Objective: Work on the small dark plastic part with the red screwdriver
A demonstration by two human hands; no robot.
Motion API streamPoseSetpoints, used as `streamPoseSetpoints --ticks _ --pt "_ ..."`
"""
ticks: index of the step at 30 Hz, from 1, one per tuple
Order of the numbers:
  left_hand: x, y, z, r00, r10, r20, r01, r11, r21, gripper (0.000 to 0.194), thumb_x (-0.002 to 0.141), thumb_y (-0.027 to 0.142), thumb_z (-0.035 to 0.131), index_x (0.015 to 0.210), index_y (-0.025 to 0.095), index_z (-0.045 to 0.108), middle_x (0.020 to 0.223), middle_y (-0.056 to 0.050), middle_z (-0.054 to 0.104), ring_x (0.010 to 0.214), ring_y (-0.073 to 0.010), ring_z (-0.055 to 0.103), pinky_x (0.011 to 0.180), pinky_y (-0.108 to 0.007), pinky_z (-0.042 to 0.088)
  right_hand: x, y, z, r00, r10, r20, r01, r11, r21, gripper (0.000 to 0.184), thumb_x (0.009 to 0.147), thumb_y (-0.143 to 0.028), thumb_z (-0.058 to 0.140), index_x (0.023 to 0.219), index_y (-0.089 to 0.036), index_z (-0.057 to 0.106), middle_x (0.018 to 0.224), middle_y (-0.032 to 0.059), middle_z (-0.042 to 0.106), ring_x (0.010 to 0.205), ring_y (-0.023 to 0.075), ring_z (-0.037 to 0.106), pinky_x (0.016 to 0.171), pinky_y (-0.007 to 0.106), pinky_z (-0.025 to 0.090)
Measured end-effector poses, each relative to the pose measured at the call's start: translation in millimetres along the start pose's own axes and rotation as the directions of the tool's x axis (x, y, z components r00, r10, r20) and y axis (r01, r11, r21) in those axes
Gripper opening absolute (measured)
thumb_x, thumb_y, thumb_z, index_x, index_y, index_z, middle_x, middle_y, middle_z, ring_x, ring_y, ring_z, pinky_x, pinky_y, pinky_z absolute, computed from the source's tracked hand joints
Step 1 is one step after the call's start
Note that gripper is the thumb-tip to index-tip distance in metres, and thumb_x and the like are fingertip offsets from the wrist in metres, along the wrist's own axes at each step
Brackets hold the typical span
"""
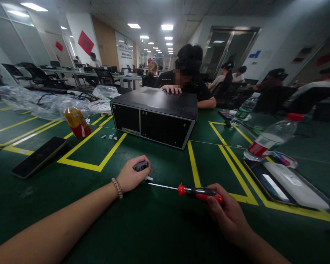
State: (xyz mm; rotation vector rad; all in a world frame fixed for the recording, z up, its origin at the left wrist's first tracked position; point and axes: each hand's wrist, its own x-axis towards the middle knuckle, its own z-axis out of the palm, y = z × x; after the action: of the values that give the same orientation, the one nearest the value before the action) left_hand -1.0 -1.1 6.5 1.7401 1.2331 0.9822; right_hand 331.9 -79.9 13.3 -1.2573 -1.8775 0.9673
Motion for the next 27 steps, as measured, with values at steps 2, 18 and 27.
streamPoseSetpoints --ticks 2,18,27 --pt "0.2 -0.5 0.2 1.000 0.002 0.005 -0.002 1.000 -0.001 0.006 0.086 0.025 0.065 0.085 0.020 0.064 0.079 0.000 0.066 0.070 -0.0182 0.063 0.066 -0.028 0.049 0.7 -1.4 0.3 1.000 -0.022 -0.014 0.022 0.999 -0.037 0.044 0.103 -0.062 0.042 0.093 -0.024 0.060 0.058 -0.0032 0.055 0.045 0.0153 0.052 0.041 0.026 0.041" --pt "0.7 -2.1 0.4 1.000 0.027 -0.008 -0.027 0.999 0.023 0.006 0.087 0.025 0.066 0.084 0.020 0.064 0.078 0.000 0.066 0.071 -0.0183 0.063 0.068 -0.028 0.049 -2.5 -3.0 5.7 0.996 0.029 -0.080 -0.031 0.999 -0.028 0.056 0.104 -0.065 0.035 0.130 -0.021 0.058 0.066 0.0007 0.065 0.052 0.0187 0.063 0.044 0.027 0.047" --pt "0.4 -1.5 0.3 1.000 0.022 -0.013 -0.022 0.999 0.023 0.005 0.086 0.024 0.065 0.084 0.020 0.065 0.077 0.001 0.065 0.069 -0.0175 0.062 0.065 -0.027 0.047 -2.0 2.6 6.8 0.997 0.028 -0.071 -0.027 0.999 0.020 0.043 0.106 -0.059 0.040 0.125 -0.025 0.059 0.072 0.0008 0.064 0.054 0.0172 0.061 0.046 0.026 0.048"
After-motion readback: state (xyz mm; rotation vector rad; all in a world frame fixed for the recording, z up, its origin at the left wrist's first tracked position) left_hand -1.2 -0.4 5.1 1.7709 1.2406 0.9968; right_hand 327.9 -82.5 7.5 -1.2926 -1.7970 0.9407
